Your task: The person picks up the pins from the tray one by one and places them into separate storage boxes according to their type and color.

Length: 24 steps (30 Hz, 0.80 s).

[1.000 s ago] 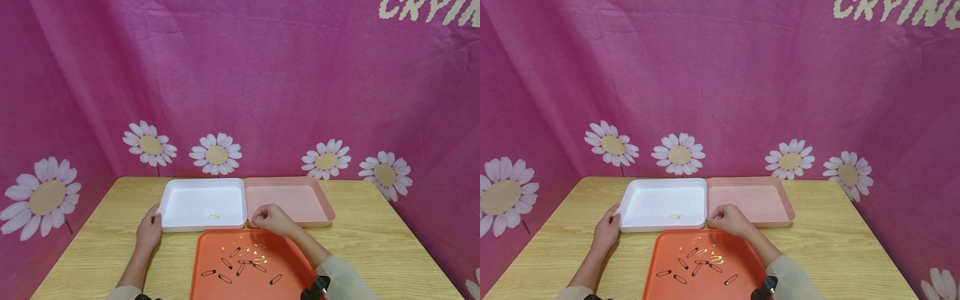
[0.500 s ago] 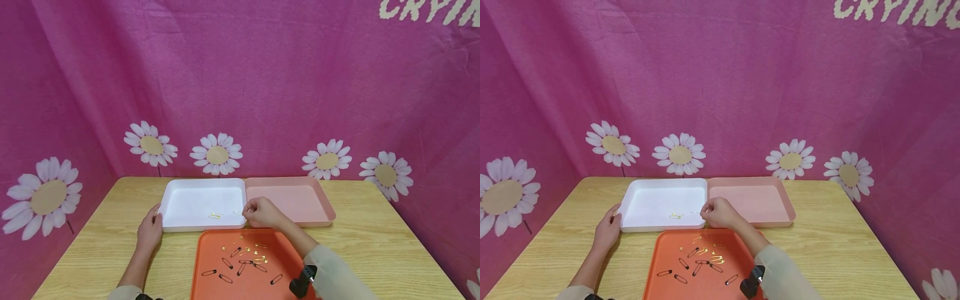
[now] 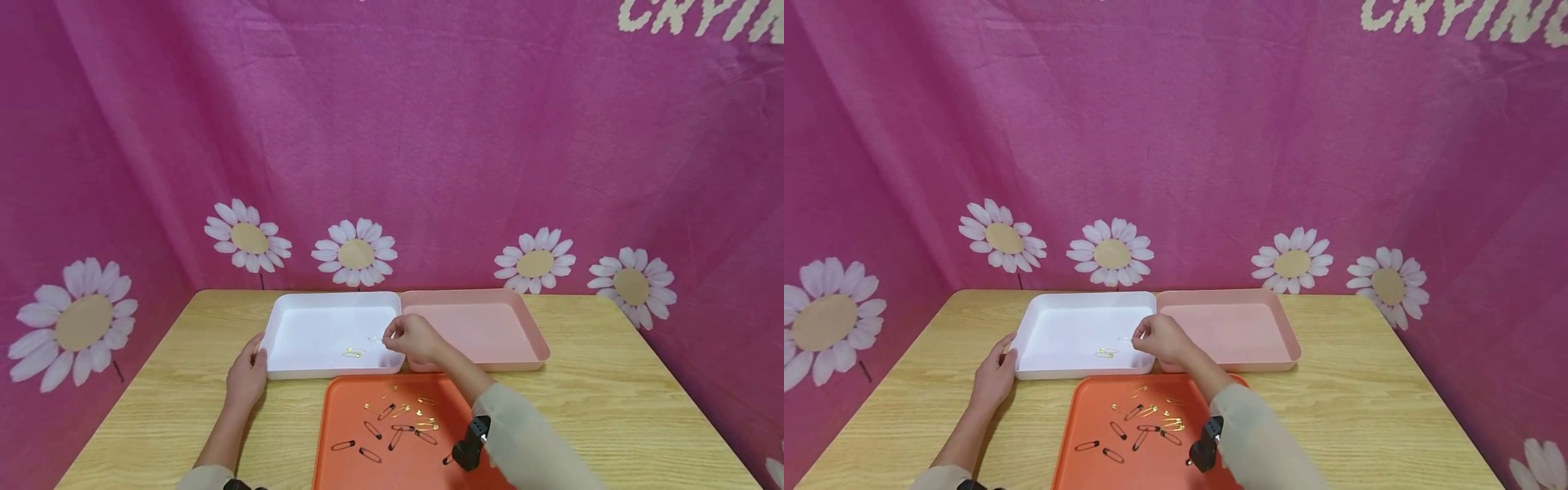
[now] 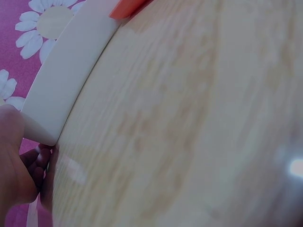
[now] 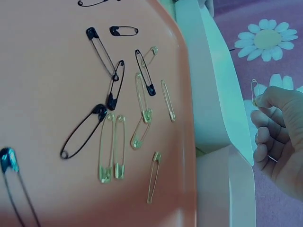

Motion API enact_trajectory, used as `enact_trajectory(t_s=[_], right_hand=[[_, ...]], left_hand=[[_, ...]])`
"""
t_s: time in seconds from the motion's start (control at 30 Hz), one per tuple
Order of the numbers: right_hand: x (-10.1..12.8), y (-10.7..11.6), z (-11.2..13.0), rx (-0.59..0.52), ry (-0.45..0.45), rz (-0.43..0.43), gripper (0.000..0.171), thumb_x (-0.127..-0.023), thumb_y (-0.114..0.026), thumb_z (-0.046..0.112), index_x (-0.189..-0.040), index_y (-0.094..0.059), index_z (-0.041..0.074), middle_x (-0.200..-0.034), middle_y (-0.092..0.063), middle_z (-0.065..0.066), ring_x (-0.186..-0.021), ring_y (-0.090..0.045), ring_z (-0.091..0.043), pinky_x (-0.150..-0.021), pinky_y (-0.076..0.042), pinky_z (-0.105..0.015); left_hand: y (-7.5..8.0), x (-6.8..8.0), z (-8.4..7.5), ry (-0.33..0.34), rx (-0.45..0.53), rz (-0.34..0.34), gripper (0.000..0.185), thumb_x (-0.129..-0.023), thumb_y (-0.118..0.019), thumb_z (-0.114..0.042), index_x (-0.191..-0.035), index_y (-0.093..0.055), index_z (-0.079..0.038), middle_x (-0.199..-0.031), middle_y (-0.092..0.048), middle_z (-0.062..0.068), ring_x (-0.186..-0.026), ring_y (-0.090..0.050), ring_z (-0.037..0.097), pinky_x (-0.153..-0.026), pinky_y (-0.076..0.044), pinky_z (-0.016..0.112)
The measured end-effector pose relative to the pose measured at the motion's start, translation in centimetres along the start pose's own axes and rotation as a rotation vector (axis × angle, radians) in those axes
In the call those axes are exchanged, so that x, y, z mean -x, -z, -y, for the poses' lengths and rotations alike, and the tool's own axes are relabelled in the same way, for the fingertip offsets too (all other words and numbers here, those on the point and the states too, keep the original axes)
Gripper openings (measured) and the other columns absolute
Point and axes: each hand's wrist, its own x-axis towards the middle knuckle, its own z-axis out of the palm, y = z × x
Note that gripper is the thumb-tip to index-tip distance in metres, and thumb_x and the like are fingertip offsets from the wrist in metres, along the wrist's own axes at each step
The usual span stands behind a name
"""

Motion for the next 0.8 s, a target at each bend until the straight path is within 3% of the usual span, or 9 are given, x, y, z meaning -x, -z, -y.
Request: enact_trajectory(t_s=[0.8], right_hand=[[-2.6, -2.5, 0.7, 0.110, -0.063, 0.021, 0.006, -0.077, -0.066, 0.009, -0.074, -0.067, 0.004, -0.064, -0.055, 0.002, -0.060, -0.044, -0.009, -0.052, -0.035, -0.019]], left_hand=[[-0.1, -0.2, 0.3, -0.013, -0.007, -0.029, 0.048, -0.099, -0.029, -0.024, -0.146, -0.031, -0.011, -0.134, -0.046, 0.029, -0.125, -0.041, 0.043, -0.106, -0.029, 0.056]])
